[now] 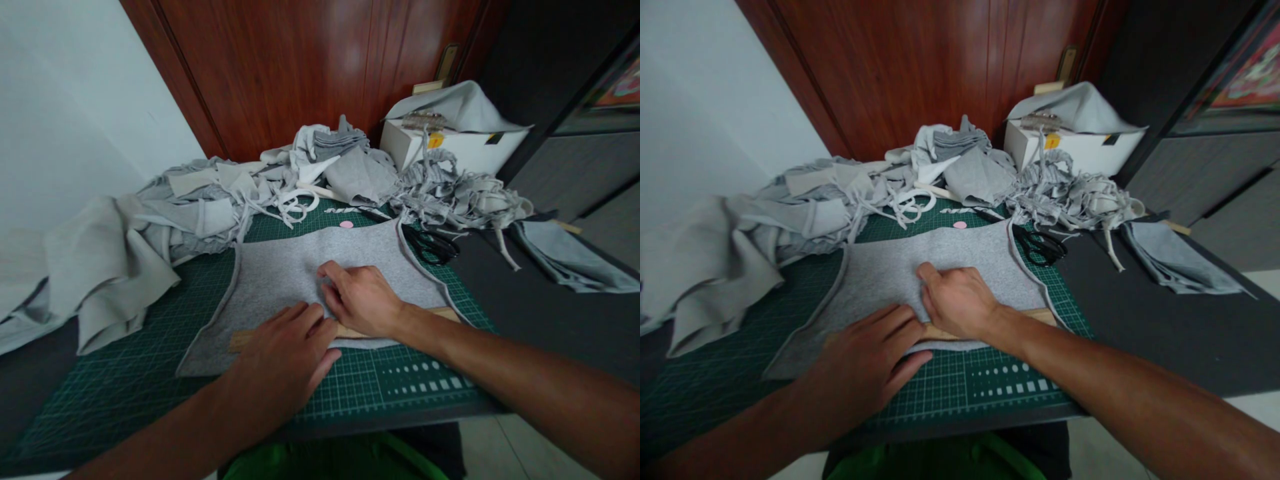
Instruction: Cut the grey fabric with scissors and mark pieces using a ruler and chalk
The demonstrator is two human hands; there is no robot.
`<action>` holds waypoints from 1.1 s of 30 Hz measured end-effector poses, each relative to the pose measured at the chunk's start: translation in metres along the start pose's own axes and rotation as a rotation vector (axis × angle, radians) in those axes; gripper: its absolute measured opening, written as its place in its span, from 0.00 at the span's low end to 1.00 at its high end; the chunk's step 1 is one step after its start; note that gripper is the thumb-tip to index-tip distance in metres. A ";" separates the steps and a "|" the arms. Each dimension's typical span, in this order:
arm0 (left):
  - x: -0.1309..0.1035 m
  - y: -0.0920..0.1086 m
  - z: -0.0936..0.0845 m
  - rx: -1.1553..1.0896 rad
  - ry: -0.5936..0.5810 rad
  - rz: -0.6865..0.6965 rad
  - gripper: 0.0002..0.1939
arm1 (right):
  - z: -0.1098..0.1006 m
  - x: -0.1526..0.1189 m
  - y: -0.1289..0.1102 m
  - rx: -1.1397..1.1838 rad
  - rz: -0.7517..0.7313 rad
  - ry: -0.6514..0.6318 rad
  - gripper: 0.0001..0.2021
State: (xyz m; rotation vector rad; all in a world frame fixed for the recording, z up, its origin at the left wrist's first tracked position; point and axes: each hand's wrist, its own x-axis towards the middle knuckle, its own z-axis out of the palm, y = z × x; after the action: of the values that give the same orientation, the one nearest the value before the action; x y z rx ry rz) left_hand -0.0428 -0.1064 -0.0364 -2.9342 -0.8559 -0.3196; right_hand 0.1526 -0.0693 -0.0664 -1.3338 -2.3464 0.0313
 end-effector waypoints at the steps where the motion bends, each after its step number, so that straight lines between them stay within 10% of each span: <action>1: 0.000 -0.001 0.000 -0.005 0.002 0.012 0.05 | 0.000 0.000 0.000 0.000 -0.004 0.000 0.16; 16: -0.030 -0.020 0.007 -0.212 0.133 -0.065 0.07 | -0.010 -0.004 0.004 0.356 -0.435 -0.163 0.26; 33: -0.047 -0.039 -0.006 -0.276 0.051 -0.148 0.01 | -0.012 -0.007 0.003 0.249 -0.457 -0.214 0.15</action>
State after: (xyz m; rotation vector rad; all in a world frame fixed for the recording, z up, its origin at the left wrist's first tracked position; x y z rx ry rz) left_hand -0.1038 -0.0991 -0.0411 -3.0980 -1.1061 -0.5628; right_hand 0.1625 -0.0762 -0.0589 -0.6873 -2.6671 0.3291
